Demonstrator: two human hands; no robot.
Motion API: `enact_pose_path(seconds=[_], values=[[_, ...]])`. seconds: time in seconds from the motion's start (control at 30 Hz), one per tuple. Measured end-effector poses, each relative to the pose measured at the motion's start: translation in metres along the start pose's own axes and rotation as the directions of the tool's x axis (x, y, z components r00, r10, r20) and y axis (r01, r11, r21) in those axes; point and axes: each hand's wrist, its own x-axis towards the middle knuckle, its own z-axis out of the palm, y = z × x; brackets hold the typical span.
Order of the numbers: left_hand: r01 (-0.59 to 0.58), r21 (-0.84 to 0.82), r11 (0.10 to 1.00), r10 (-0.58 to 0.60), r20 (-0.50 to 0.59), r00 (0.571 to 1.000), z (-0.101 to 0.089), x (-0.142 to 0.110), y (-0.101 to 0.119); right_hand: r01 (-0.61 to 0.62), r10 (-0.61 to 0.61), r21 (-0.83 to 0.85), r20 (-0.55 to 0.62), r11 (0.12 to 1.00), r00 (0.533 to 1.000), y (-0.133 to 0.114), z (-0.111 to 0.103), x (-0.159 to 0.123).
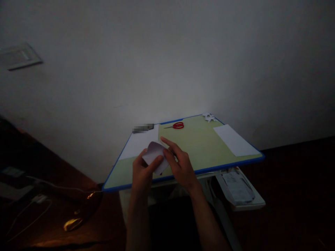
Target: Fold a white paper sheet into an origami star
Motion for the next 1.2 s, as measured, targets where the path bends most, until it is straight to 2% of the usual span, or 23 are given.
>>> enact_pose_path(seconds=[0.2,0.33,0.43,0.63,0.87,1.2], values=[[-0.01,-0.041,0.999,0.01,-0.014,1.0,0.001,0.003,0.001,0.041,-0.034,-0.07,0.088,0.997,0.996,0.007,-0.004,0.003],[-0.022,-0.016,1.0,0.022,0.017,1.0,0.0,0.002,0.003,0.158,-0.151,-0.145,0.054,0.977,0.987,0.01,-0.007,0.006],[-0.028,-0.01,1.0,0.028,-0.011,1.0,0.002,0.001,0.001,0.199,-0.195,-0.141,0.042,0.97,0.98,0.009,-0.007,0.005],[-0.07,-0.06,0.996,0.064,-0.095,0.993,0.007,-0.003,0.0,0.156,-0.155,-0.052,0.028,0.986,0.988,0.004,-0.002,0.003],[-0.098,-0.087,0.991,0.09,-0.091,0.992,0.006,-0.002,-0.003,0.195,-0.189,-0.036,0.129,0.98,0.974,0.001,-0.005,0.002],[-0.115,-0.103,0.988,0.109,-0.064,0.992,0.007,-0.002,-0.001,0.186,-0.182,-0.009,0.163,0.983,0.97,0.001,-0.008,-0.001]])
